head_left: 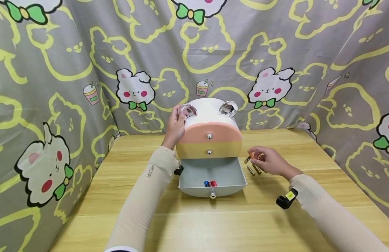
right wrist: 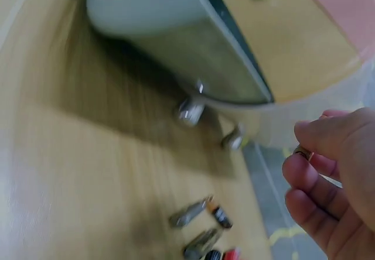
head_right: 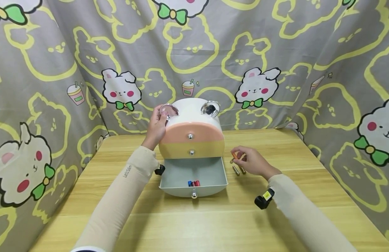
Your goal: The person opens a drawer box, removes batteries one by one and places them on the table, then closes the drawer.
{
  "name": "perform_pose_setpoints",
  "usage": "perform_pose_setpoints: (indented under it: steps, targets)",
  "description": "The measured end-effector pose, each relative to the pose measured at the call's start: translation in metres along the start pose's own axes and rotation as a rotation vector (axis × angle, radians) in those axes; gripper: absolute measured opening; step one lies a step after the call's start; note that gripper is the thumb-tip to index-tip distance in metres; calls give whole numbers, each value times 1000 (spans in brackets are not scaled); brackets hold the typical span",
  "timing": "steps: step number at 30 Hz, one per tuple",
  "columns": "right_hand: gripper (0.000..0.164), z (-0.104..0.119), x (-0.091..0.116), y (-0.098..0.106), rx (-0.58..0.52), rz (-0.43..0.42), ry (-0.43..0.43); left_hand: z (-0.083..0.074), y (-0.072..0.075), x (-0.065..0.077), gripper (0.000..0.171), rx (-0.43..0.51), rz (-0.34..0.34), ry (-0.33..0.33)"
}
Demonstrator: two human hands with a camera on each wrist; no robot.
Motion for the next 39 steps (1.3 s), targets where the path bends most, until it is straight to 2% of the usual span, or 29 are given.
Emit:
perform_pose_setpoints:
  steps: [9,15,25,33,39]
  targets:
    - [25,-37,21,-3,94,-44,-27,1,0,0,36,-1,-1,8]
    - [25,-59,31,-13,97,0,-99,1,0,0,37,-4,1,13]
    - [25,-73,40,-24,158,80,-174,1,0,0,37,14,1,9]
    - [22,-73,42,-27,182,85,-136,1,0,0,36,16,2,16]
    - [21,-76,43,-28,202,86,-140,-1,0,0,37,24,-10,-8]
Point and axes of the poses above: each hand's wrist, its own x-axis away from the middle knuckle, its own y-axis out of the back of the hand, z = x × y, the point moved 9 cm from there along -x, towards the middle knuckle
